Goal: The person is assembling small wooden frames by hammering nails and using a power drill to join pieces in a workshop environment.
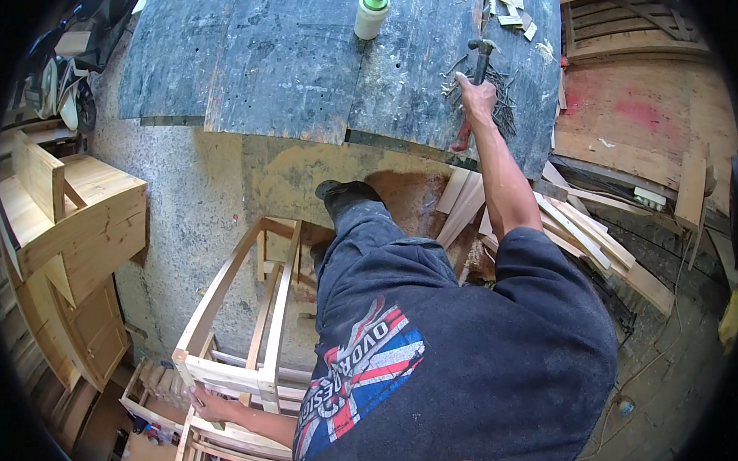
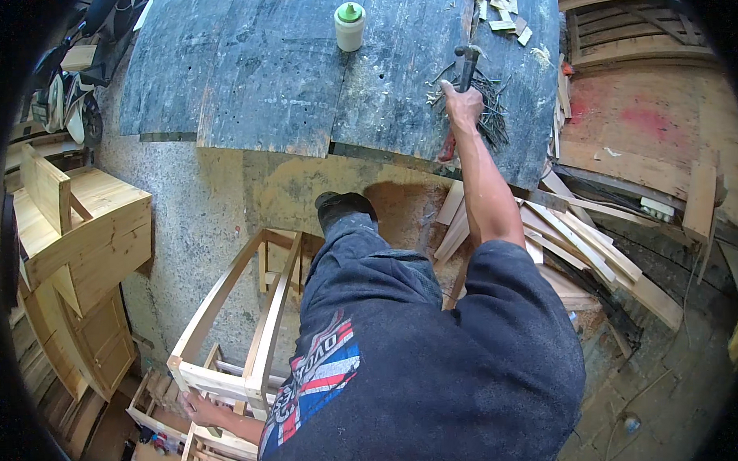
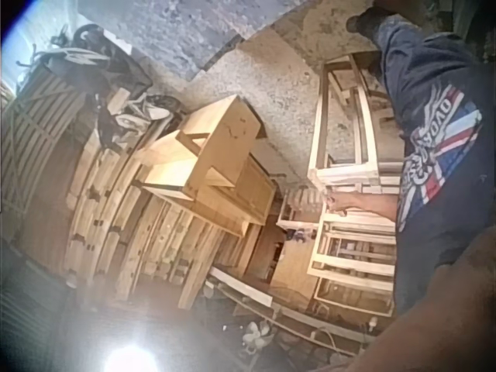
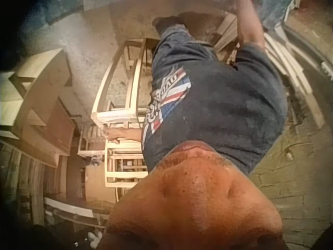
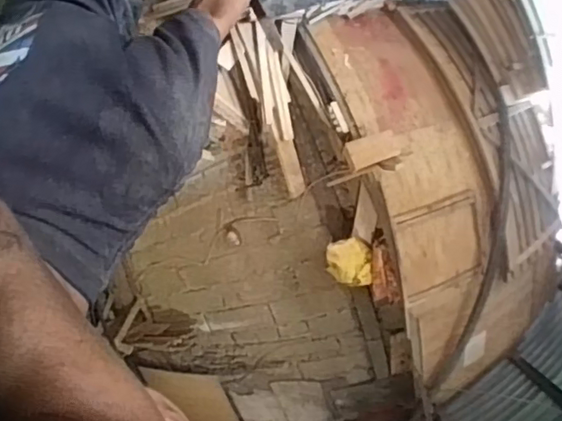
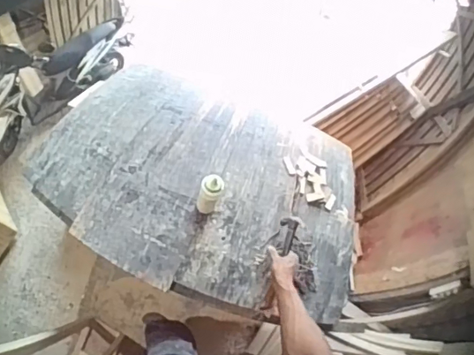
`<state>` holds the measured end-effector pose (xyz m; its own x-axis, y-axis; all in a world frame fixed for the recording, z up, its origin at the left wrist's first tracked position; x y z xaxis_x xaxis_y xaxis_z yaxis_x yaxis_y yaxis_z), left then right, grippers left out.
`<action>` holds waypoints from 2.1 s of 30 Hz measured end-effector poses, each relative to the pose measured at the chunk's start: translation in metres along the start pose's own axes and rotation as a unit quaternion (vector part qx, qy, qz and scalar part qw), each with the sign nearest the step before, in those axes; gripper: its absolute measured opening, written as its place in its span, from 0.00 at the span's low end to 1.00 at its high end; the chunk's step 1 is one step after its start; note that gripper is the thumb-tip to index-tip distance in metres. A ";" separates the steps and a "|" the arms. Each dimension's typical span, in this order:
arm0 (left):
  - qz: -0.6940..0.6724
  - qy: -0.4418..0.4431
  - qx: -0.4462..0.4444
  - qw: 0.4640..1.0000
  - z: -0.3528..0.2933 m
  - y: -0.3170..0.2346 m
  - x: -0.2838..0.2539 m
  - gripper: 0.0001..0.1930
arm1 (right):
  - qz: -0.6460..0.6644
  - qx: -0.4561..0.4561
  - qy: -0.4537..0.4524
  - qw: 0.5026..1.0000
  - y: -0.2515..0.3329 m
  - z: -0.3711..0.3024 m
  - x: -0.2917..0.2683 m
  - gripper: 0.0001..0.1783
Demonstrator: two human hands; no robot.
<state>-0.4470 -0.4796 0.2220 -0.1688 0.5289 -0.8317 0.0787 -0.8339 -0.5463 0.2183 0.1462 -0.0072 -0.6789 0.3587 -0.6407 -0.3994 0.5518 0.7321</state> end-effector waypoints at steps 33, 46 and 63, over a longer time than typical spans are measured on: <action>-0.153 0.290 0.499 0.802 -0.260 -0.093 0.031 0.19 | 0.080 -0.177 0.628 0.754 0.055 -0.425 -0.055 0.08; -0.056 0.152 0.372 0.914 -0.174 0.070 -0.052 0.12 | 0.058 -0.421 0.657 0.623 0.047 -0.611 -0.101 0.22; -0.091 0.007 0.524 0.847 -0.140 0.098 -0.036 0.07 | 0.265 -0.552 0.579 0.539 0.103 -0.615 -0.185 0.23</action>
<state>-0.2957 -0.5585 0.1850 -0.0727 0.6593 -0.7484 -0.8632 -0.4175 -0.2839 -0.0765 -0.3266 0.3288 -0.5525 -0.8164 -0.1680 0.3494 -0.4099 0.8426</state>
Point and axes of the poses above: each hand's wrist, its own z-axis towards the middle knuckle, its own x-axis out of the palm, y = z × x, the point moved 3 cm from there along z, towards the middle knuckle, and after that the axes turned 13 degrees about z, right-handed, at the moved point
